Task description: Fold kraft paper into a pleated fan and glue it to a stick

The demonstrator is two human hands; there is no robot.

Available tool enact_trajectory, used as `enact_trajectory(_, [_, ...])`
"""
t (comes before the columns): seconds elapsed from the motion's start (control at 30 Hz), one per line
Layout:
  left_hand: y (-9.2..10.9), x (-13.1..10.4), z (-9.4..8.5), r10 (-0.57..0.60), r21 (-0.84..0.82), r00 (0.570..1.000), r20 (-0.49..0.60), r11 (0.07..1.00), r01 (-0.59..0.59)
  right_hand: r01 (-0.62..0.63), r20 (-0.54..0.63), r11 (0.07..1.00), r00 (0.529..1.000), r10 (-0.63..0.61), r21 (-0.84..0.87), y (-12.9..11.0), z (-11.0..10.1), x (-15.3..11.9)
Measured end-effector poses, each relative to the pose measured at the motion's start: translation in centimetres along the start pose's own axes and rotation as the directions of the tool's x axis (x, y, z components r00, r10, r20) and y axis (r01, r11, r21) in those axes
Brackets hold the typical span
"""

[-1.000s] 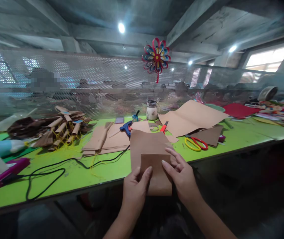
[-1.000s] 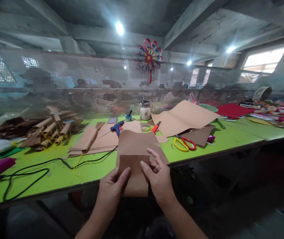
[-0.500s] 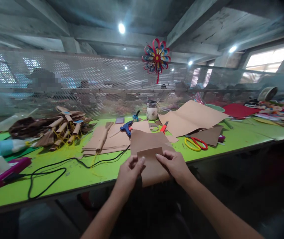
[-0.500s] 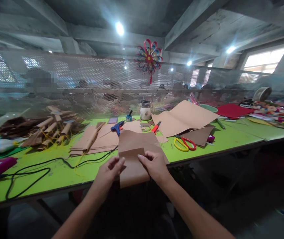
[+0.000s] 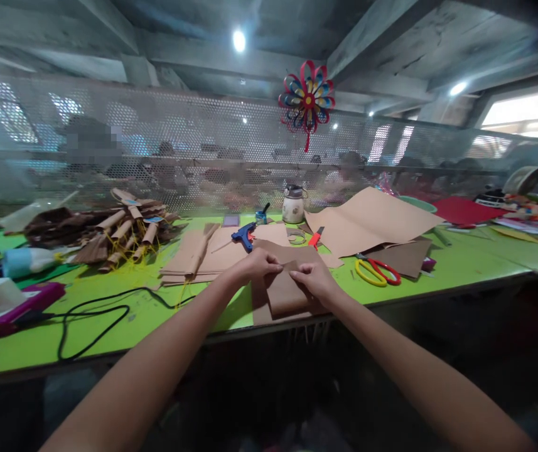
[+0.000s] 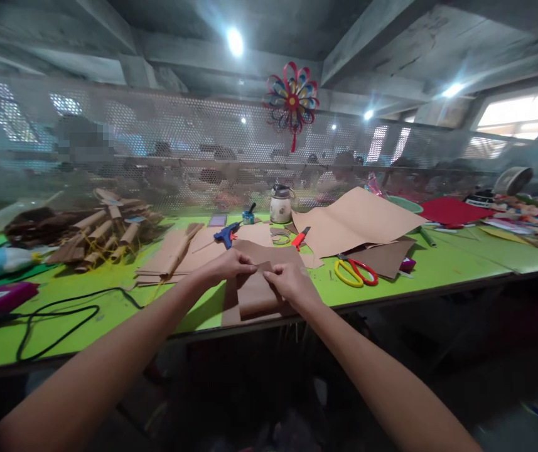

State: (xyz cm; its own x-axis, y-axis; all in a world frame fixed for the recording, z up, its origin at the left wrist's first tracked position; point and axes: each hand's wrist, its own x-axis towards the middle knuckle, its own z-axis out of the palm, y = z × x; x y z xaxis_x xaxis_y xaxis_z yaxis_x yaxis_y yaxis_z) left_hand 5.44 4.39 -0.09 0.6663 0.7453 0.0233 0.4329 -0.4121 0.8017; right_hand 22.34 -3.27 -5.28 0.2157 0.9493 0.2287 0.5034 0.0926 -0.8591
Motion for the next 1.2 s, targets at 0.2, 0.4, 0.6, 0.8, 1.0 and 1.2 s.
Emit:
enact_trajectory(0.2, [-1.4, 2.9, 0.1, -0.006, 0.040, 1.000, 0.029, 0.999, 0.004, 0.078, -0.044, 0.981, 0.995, -0.087, -0.178, 0.5, -0.7, 2.1])
enact_trajectory(0.4, [-3.2, 4.2, 0.8, -0.009, 0.128, 1.000, 0.006, 0.992, 0.008, 0.517, 0.164, 0.802, 0.856, -0.490, -0.299, -0.2, -2.5, 0.4])
enact_trajectory(0.6, [-3.4, 4.4, 1.5, -0.015, 0.249, 0.999, -0.032, 0.968, 0.022, 0.664, 0.508, 0.621, 0.737, -0.446, -0.417, -1.7, -2.5, -2.4])
enact_trajectory(0.8, [-3.5, 4.4, 1.8, 0.029, 0.359, 0.997, -0.074, 0.933, 0.000, 0.646, 0.494, 0.564, 0.761, -0.421, -0.514, -0.6, -1.4, -3.4])
enact_trajectory(1.0, [-3.4, 4.1, 2.0, 0.097, 0.413, 0.993, -0.072, 0.909, -0.059, 0.647, 0.474, 0.497, 0.762, -0.440, -0.578, -0.4, -1.6, -4.9])
enact_trajectory(1.2, [-3.7, 4.0, 2.2, 0.147, 0.451, 0.987, -0.072, 0.887, -0.099, 0.634, 0.478, 0.476, 0.773, -0.418, -0.609, -0.9, -1.6, -5.9])
